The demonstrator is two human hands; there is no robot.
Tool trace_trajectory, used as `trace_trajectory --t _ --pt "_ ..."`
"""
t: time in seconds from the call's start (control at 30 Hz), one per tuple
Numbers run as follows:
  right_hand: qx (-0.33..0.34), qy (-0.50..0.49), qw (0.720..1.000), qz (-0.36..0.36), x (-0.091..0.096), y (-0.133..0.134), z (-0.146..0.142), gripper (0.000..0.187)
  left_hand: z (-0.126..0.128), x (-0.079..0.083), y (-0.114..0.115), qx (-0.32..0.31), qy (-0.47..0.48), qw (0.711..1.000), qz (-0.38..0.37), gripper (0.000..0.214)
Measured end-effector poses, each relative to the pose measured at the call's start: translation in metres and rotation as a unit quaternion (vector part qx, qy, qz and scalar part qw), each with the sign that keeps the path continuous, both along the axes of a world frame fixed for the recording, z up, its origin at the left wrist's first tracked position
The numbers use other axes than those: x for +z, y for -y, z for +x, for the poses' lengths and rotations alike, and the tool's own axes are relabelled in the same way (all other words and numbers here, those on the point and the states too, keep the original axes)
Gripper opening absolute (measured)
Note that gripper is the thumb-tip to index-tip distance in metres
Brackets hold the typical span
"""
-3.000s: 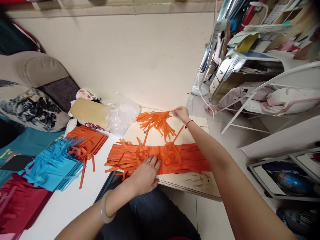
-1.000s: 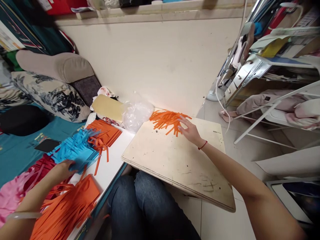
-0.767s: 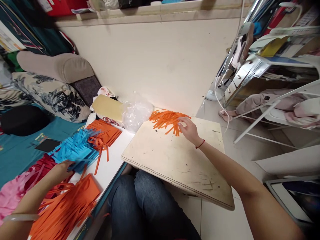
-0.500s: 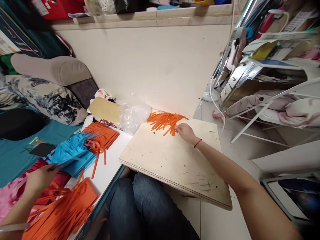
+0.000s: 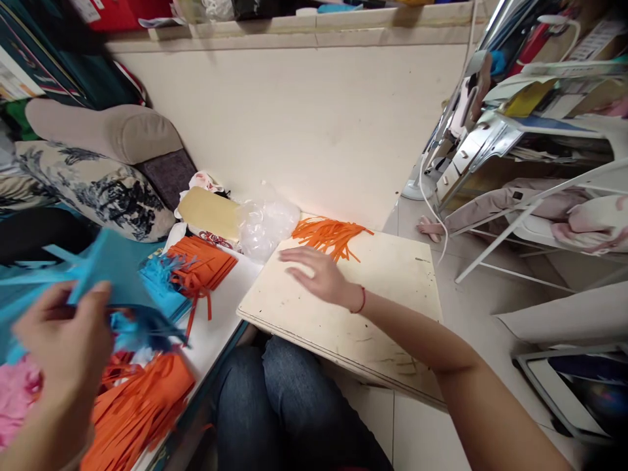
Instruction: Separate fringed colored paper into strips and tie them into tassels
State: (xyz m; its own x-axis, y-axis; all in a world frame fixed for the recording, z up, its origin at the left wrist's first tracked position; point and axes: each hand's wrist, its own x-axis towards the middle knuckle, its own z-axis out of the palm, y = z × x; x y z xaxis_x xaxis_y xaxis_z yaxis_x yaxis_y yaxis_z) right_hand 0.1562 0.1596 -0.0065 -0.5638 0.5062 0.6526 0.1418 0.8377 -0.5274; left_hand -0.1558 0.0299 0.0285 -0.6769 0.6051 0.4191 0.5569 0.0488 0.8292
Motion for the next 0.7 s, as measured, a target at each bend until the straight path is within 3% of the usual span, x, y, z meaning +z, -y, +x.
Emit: trace_trajectory --t 0.1,0.17,0.23,0.3,0.37,0.47,0.7 --pt "0.094 0.024 0.995 -0.02 0.019 0.039 -0.035 0.065 0.056 -0.004 0.0 -0.046 0.105 0.993 0.018 0.022" --pt "0.109 0.061 0.991 -0.053 0.026 0.057 -0.038 0.088 0.09 -0.005 -0.003 -0.161 0.121 0.979 0.034 0.021" --pt "0.111 0.074 0.988 -0.084 0.03 0.067 -0.028 0.088 0.116 -0.003 -0.005 -0.295 0.13 0.945 0.06 0.025" --pt "0.105 0.067 0.986 -0.107 0.032 0.074 -0.011 0.076 0.135 -0.001 -0.009 -0.379 0.137 0.912 0.079 0.028" --pt "0.091 0.066 0.986 -0.12 0.033 0.079 0.005 0.072 0.148 0.001 -0.011 -0.411 0.141 0.897 0.08 0.031" --pt "0.065 0.076 0.987 -0.122 0.033 0.086 0.019 0.08 0.16 0.003 -0.012 -0.425 0.138 0.892 0.068 0.034" --pt "0.065 0.051 0.986 -0.147 0.036 0.093 0.033 0.074 0.167 0.009 -0.006 -0.463 0.119 0.878 0.027 0.026"
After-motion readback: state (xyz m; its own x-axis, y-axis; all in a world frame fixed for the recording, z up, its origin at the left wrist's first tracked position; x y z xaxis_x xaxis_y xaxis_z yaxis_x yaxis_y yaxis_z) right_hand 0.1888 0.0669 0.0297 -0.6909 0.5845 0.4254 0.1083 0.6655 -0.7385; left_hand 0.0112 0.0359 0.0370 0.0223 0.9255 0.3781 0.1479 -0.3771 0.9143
